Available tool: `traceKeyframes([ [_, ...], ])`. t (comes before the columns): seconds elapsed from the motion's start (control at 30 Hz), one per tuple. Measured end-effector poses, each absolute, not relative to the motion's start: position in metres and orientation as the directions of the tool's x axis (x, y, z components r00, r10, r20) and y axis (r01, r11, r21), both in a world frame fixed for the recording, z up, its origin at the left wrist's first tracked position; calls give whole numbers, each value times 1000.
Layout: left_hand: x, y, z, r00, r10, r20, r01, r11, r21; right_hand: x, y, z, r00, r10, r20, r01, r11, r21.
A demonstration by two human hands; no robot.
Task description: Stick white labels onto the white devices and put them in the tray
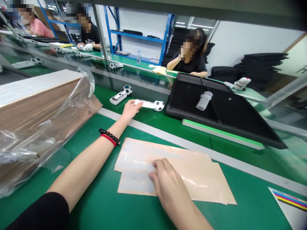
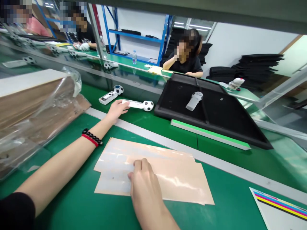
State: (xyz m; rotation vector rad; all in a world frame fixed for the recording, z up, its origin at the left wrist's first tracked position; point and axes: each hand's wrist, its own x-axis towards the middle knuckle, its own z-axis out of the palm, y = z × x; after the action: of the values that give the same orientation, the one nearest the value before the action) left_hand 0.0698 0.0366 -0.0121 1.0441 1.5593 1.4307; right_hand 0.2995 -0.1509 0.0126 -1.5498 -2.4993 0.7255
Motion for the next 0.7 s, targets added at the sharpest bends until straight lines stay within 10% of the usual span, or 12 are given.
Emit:
traceKeyframes([
  [0.2,51,37,5,-458,846,-274,-472,30,881,299,-156,7,-458,878,-137,838,376,-396],
  [0.4,65,28,41,-401,879,-258,-645,-72,760,299,-160,5,-464,874,-145,828,370,-421],
  [0.57,104,-2,75,-219,910,351,-346,-409,844,324,-144,35,-593,723,-353,554,49,-831],
  [0.7,129,-32,84,92,545,833,131,-836,533,348,-124,77,-678,675,-291,192,-220,-956],
])
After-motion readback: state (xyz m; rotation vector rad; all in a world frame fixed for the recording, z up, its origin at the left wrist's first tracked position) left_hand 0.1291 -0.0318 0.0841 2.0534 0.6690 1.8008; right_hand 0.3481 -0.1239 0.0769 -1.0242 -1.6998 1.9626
